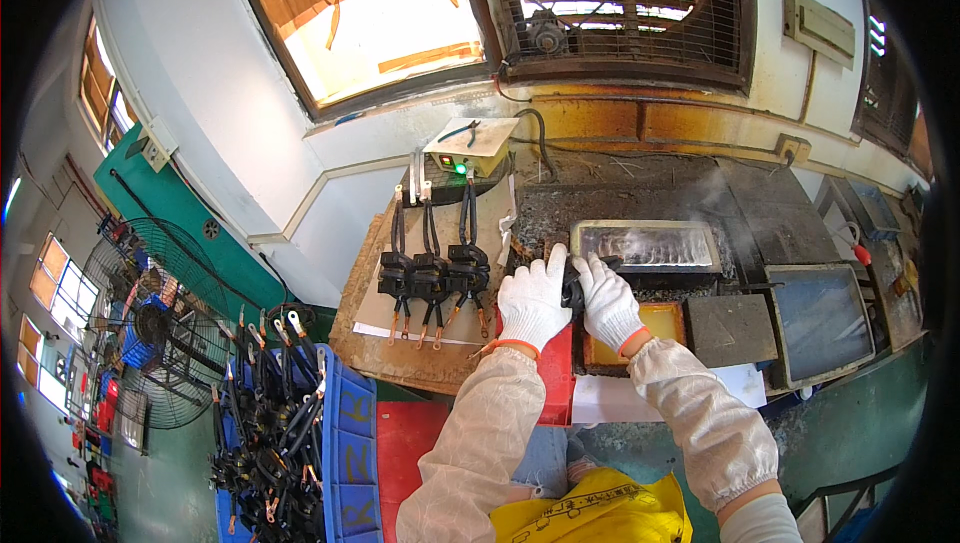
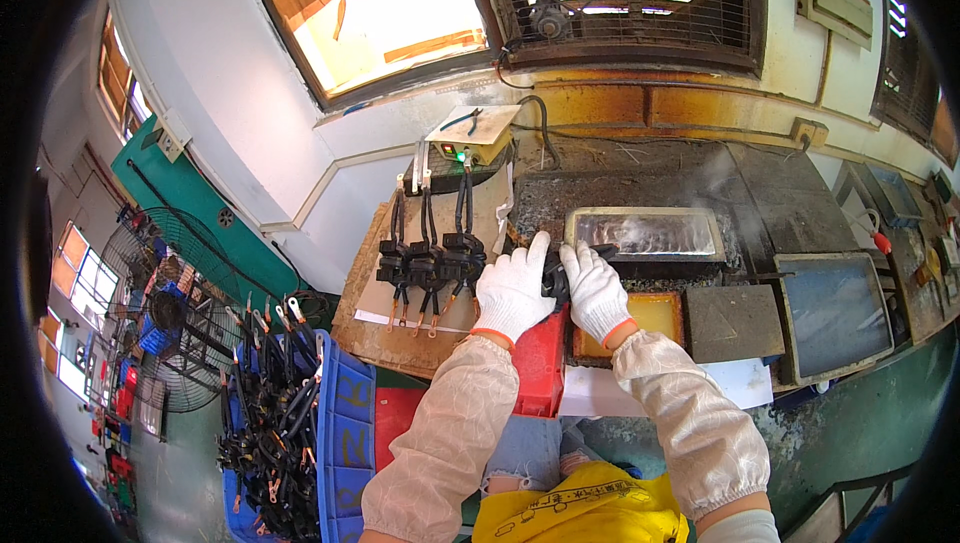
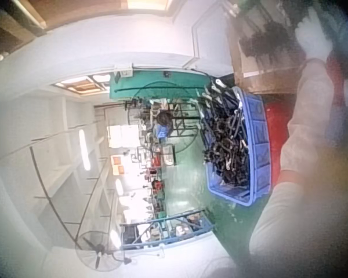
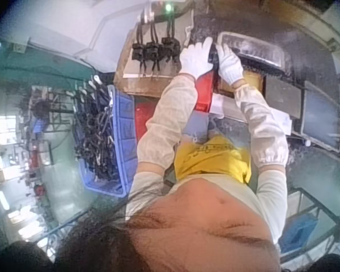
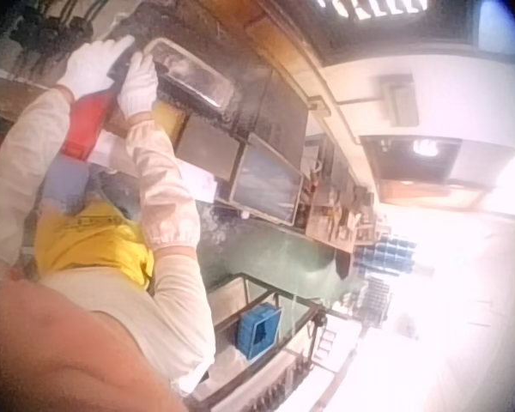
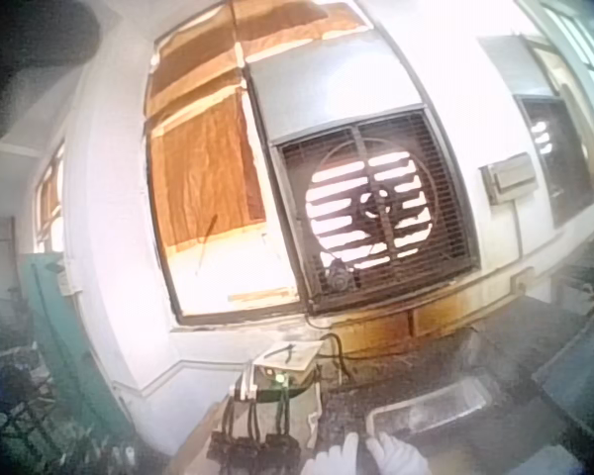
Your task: The person puts on gloves, picks up electrical wire assemblies from a crate one at a time, dips the terminals into a flux tray and a molten solder pot, and places the soldered assemblies onto the workbench.
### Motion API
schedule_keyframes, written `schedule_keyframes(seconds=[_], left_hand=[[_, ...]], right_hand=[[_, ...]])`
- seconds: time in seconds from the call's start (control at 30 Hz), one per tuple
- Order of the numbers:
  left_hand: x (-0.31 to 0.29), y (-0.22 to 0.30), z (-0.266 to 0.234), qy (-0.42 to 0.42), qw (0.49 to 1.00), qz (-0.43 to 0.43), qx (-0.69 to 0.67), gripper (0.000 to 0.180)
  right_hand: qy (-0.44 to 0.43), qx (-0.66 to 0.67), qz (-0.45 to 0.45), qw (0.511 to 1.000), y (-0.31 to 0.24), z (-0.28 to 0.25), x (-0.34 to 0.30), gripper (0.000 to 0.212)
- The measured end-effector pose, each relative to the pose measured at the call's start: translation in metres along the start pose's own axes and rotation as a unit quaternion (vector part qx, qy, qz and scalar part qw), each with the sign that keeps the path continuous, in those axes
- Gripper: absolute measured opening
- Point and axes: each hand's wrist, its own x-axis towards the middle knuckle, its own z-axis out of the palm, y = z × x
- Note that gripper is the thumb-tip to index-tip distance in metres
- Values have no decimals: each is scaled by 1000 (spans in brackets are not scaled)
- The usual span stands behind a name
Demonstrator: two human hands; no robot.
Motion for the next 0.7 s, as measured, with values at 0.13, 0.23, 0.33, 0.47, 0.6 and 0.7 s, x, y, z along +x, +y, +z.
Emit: schedule_keyframes(seconds=[0.13,0.23,0.33,0.47,0.6,0.7], left_hand=[[1,0,0,-5,1000,-1,-2,94],[0,0,1,0,1000,1,-1,93],[0,-1,4,10,1000,2,0,93],[0,-2,5,16,1000,6,0,92],[0,-2,6,14,1000,5,-2,91],[0,-1,3,15,1000,5,-4,91]], right_hand=[[3,3,0,1000,-1,-2,-1,73],[4,-1,3,1000,-1,0,-1,73],[9,5,0,1000,-1,-2,-2,73],[19,8,-7,1000,0,1,-2,71],[23,4,-9,1000,0,4,-2,70],[28,0,-7,1000,1,6,-1,69]])
